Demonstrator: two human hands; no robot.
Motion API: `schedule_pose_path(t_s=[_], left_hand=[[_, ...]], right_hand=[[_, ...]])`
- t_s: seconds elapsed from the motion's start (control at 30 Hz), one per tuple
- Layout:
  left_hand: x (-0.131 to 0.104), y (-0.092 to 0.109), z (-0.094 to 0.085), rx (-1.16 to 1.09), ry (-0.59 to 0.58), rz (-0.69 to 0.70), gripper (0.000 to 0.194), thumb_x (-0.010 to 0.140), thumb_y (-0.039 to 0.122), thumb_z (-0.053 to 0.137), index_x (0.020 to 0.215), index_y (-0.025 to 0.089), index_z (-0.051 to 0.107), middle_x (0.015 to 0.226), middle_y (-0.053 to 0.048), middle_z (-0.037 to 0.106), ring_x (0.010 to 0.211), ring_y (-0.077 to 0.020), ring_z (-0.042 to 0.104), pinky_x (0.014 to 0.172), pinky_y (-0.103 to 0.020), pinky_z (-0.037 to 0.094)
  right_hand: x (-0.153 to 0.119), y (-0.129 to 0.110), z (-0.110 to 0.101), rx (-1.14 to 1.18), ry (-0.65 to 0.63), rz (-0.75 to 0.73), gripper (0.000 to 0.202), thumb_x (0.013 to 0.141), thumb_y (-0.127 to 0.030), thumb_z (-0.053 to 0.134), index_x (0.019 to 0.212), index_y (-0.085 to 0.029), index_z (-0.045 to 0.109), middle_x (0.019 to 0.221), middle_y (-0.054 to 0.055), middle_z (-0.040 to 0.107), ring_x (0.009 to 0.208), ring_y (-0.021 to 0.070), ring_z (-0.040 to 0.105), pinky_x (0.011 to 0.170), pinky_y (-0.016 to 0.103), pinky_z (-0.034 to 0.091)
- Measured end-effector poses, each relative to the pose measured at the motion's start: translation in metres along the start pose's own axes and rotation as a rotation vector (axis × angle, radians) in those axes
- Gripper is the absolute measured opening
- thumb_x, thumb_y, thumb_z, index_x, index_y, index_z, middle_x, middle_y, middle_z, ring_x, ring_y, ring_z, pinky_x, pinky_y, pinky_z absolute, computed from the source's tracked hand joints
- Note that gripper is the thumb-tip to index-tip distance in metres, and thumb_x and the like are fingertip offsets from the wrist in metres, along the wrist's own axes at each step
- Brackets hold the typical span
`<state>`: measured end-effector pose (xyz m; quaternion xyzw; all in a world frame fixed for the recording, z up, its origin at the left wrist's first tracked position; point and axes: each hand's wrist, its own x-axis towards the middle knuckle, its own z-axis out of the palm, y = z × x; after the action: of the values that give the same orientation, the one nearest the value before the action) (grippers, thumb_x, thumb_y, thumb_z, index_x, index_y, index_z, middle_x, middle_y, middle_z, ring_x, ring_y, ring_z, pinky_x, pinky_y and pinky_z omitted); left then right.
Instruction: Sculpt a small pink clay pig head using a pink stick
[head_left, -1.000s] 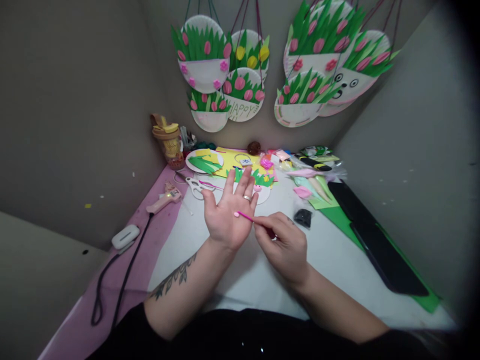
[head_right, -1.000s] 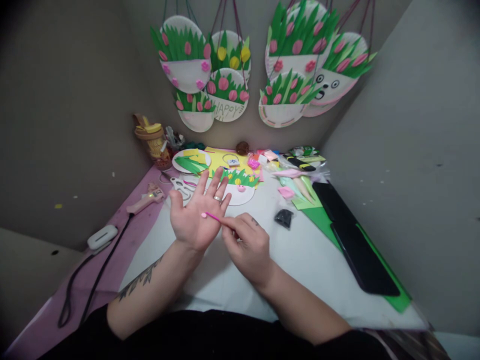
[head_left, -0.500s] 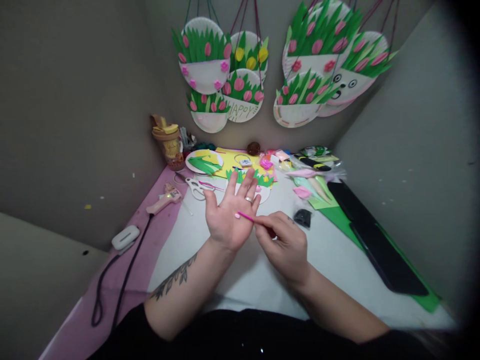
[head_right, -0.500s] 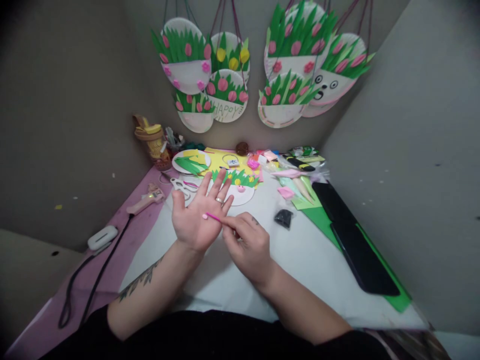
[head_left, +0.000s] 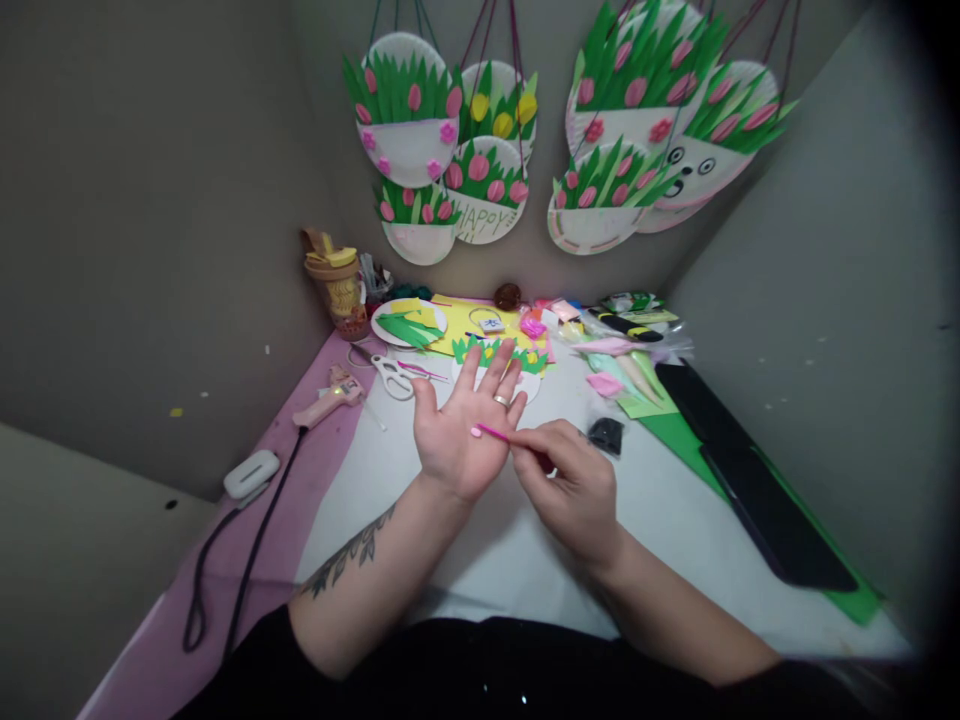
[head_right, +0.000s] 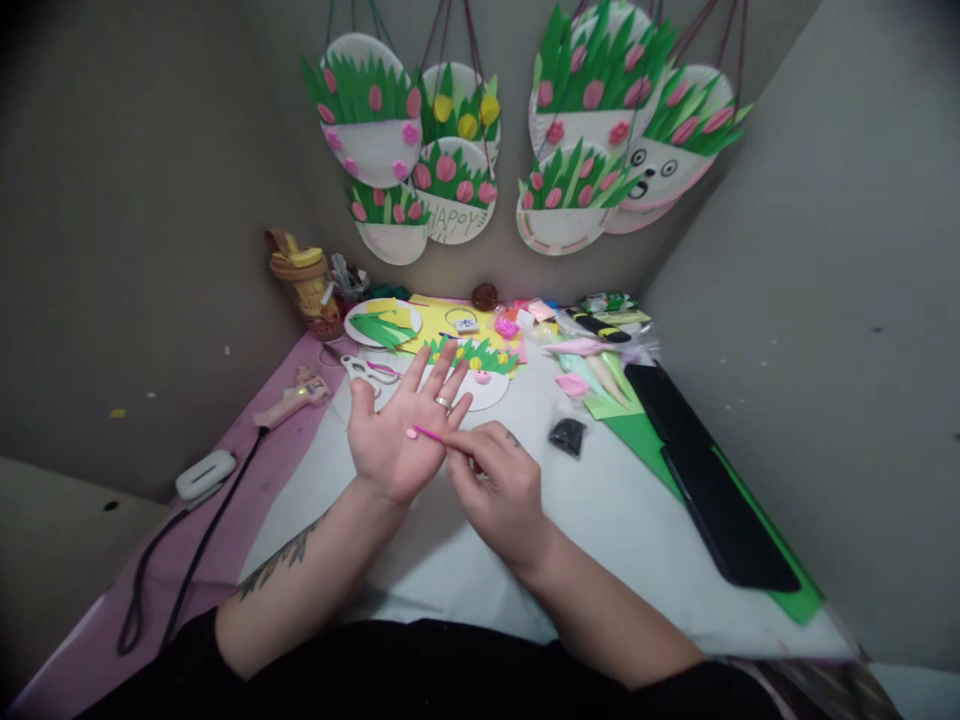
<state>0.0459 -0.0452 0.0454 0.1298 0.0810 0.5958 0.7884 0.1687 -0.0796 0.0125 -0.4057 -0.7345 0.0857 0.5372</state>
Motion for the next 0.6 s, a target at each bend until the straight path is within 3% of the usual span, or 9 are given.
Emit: schedule_pose_path(t_s=[0.23, 0.4, 0.6], left_hand=[[-0.0006, 0.0007, 0.0003, 0.025, 0.005, 0.005, 0.073, 0.086, 0.075, 0.018, 0.13, 0.028, 0.05, 0.145, -0.006, 0.048, 0.141, -0.0238, 0.036, 0.114, -0.044, 0.027], [-0.0012, 0.0007, 0.0013, 0.017, -0.022, 0.023, 0.073, 0.085, 0.076, 0.019, 0.13, 0.028, 0.051, 0.145, -0.005, 0.049, 0.142, -0.0229, 0.034, 0.116, -0.043, 0.023], [-0.0017, -0.0003, 0.0033, 0.0, -0.017, 0.022, 0.071, 0.085, 0.076, 0.019, 0.132, 0.03, 0.048, 0.144, -0.006, 0.049, 0.142, -0.0237, 0.034, 0.117, -0.045, 0.019]], right_hand=[[0.001, 0.0003, -0.002, 0.021, 0.021, -0.073, 0.021, 0.082, -0.007, 0.061, 0.096, -0.021, 0.068, 0.08, 0.002, 0.064, 0.069, 0.0118, 0.06, 0.061, 0.025, 0.051], [-0.0015, 0.0021, -0.0025, -0.026, -0.015, -0.175, 0.025, 0.08, -0.004, 0.06, 0.096, -0.021, 0.068, 0.081, 0.002, 0.064, 0.076, 0.0132, 0.063, 0.068, 0.026, 0.053], [-0.0003, 0.0026, -0.003, -0.048, -0.002, -0.184, 0.025, 0.081, -0.005, 0.059, 0.096, -0.023, 0.068, 0.08, 0.002, 0.064, 0.075, 0.0139, 0.064, 0.067, 0.027, 0.054]])
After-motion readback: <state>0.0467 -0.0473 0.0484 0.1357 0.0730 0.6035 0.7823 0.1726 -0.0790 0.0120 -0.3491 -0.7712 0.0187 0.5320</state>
